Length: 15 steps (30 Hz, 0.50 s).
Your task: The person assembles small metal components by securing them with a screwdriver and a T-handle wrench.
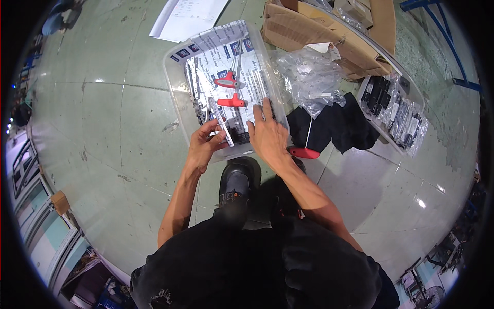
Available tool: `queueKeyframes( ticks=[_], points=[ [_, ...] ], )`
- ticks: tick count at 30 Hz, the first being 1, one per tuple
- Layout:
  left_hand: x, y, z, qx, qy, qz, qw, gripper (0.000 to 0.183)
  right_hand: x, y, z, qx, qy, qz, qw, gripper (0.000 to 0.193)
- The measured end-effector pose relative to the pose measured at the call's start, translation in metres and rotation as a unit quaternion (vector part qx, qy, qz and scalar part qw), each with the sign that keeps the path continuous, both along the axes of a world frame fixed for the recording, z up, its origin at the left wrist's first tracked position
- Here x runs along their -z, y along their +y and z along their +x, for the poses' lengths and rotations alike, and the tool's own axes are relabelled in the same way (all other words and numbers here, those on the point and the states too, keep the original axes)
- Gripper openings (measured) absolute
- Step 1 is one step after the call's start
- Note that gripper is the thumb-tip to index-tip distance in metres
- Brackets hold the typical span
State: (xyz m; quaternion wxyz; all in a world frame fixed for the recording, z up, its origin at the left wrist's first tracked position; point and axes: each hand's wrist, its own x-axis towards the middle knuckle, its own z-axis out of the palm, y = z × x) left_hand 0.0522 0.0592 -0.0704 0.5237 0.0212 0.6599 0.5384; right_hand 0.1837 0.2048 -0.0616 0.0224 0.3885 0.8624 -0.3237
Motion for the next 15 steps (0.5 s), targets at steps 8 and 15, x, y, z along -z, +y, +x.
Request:
queueKeyframes(
  ticks=[8, 15],
  points=[
    [0.000, -0.002, 0.001, -0.038, -0.016, -0.013, 0.999, 0.033, -0.012, -0.012, 0.015, -0.045, -0.021, 0.017, 0.999, 0.035],
    [-0.003, -0.003, -0.001, -0.034, -0.014, -0.011, 0.999, 0.038, -0.005, -0.007, 0.000, -0.082, -0.086, 0.034, 0.992, 0.036]
  ],
)
